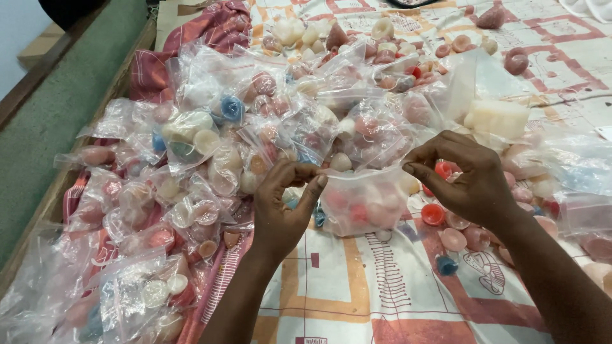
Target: The person sorts small decorative candles by hand, placing them into plastic zip-top bags and sealing the bags. They take the candles from a large pile on a bed and place the filled bags into a cardboard box on the floor.
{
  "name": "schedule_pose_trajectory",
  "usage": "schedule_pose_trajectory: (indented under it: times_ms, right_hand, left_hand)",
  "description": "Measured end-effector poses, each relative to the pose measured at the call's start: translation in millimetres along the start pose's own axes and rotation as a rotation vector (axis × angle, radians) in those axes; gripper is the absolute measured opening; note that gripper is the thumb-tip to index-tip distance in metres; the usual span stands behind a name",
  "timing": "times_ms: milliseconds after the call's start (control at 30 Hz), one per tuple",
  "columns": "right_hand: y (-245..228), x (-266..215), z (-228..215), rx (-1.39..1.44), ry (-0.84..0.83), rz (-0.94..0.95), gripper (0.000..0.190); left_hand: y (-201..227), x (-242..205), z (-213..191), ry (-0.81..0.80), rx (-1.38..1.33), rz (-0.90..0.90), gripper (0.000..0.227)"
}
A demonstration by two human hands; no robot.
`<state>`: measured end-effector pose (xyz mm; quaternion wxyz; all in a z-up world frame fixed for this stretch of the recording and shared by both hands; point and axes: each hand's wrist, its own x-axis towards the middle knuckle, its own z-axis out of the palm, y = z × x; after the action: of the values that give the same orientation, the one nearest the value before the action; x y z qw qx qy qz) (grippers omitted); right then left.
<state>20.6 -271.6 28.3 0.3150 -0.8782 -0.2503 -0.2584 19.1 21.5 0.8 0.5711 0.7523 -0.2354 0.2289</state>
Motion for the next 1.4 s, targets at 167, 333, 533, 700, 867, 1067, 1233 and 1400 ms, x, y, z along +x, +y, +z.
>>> schedule_pose_trajectory:
  times_ms: [167, 333, 533, 700, 867, 1067, 1233, 1400]
  right_hand:
    - [5, -1, 1, 0.148, -0.015, -0.001, 0.013]
    - [20, -10, 9, 0.622, -0.165, 0.107, 0.015]
    - [7, -6, 14, 0.863, -0.224, 0.372, 0.025]
    - [28, -14, 33, 0.830, -0.249, 0.437, 0.023]
    - [-5, 2, 24, 0.405, -0.387, 0.321, 0.027]
    - [-8, 1, 23, 0.110, -0.392, 0.128, 0.034]
    - [0, -7, 28, 0.168, -0.376, 0.062, 0.024]
    - [-4, -11, 34, 0.219, -0.399, 0.280, 0.028]
  left_hand:
    - [-6, -3, 5, -0.086, -0.050, -0.055, 0.015]
    - [-18, -5, 5, -0.153, -0.481, -0.260, 0.017]
    - [-13, 1, -2, -0.147, -0.552, -0.316, 0.027]
    - [7, 10, -4, -0.118, -0.376, -0.618, 0.058]
    - [-29, -3, -7, -0.209, -0.337, -0.544, 0.041]
    - [2, 10, -11, -0.309, -0.306, -0.654, 0.042]
    - [4, 4, -19, -0.402, 0.015, -0.447, 0.032]
    - [-3, -6, -25, -0.394, 0.162, -0.290, 0.026]
